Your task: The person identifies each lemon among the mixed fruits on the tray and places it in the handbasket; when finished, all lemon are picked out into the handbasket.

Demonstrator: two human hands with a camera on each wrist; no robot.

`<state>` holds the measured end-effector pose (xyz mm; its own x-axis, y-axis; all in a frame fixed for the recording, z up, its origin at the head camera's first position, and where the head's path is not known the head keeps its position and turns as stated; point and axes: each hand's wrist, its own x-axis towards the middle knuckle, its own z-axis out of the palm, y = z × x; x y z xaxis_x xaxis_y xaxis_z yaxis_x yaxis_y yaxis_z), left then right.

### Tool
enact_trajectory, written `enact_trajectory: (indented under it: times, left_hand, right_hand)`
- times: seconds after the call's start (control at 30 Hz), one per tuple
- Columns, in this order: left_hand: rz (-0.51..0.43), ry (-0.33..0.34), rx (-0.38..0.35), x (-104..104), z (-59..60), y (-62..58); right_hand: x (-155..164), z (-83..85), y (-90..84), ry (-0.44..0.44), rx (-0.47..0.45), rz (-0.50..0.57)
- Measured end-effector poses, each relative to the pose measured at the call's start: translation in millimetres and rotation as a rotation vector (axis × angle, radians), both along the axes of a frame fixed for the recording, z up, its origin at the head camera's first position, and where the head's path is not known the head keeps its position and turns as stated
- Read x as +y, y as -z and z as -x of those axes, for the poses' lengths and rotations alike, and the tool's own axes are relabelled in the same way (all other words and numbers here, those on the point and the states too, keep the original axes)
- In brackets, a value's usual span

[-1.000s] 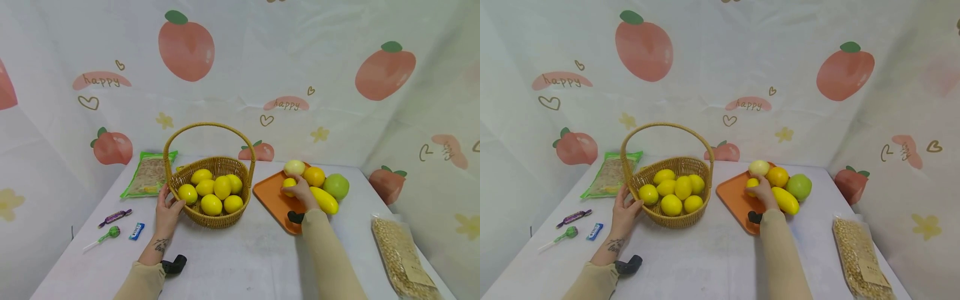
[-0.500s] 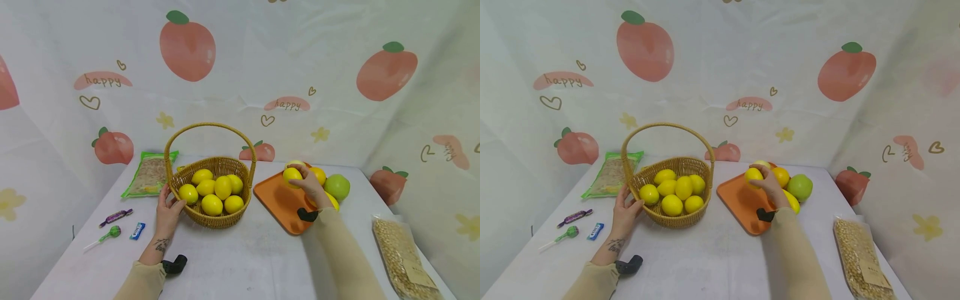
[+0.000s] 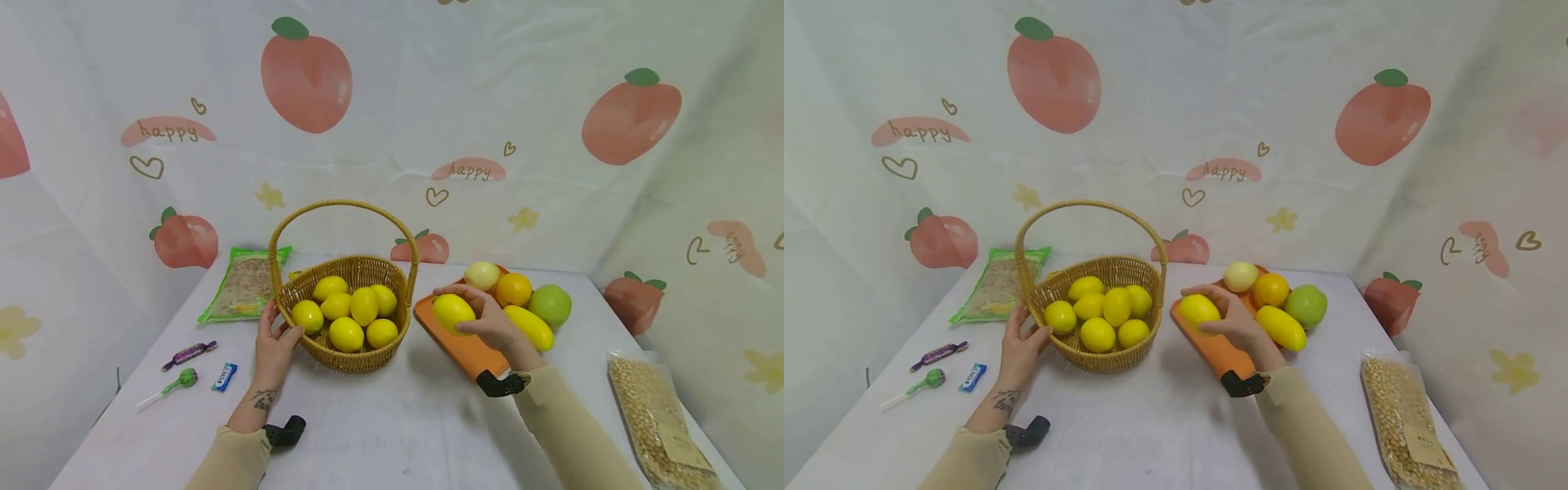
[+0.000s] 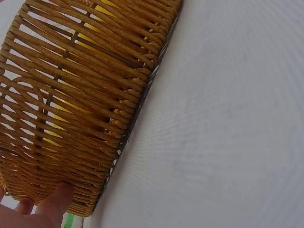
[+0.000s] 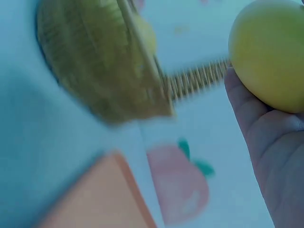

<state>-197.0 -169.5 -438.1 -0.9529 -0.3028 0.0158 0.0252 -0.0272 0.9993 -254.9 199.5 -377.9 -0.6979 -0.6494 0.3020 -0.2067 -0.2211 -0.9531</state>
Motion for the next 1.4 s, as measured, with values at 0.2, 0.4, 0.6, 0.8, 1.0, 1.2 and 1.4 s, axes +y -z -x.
enact_trajectory:
  times: [0.2, 0.4, 0.6, 0.8, 1.0, 1.2, 1.4]
  left_hand:
    - [0.014, 0.0, -0.003, -1, 2.8, 1.3]
    - [0.018, -0.001, -0.012, 2, 4.3, 3.6]
    - [-0.006, 0.007, -0.011, 4, 3.8, 3.1]
    - [-0.01, 0.006, -0.003, 3, 4.5, 2.5]
    - [0.009, -0.003, -0.007, 3, 4.3, 1.8]
    - [0.016, 0.005, -0.007, 3, 2.9, -1.6]
    - [0.125, -0.135, 0.017, 8, -0.2, -8.7]
  right_hand:
    - [-45, -0.8, 2.8, -0.153, -0.01, -0.017]
    - [-83, 5.2, 8.4, -0.154, 0.021, -0.078]
    - [-107, 7.6, 5.8, -0.147, 0.03, -0.199]
    - [-118, 8.8, 2.9, -0.143, 0.044, -0.229]
    - [-110, 5.8, -0.3, -0.108, 0.029, -0.171]
    - [-86, -0.4, -3.9, -0.067, 0.023, -0.088]
    - [-49, -7.1, -4.4, 0.022, 0.028, -0.051]
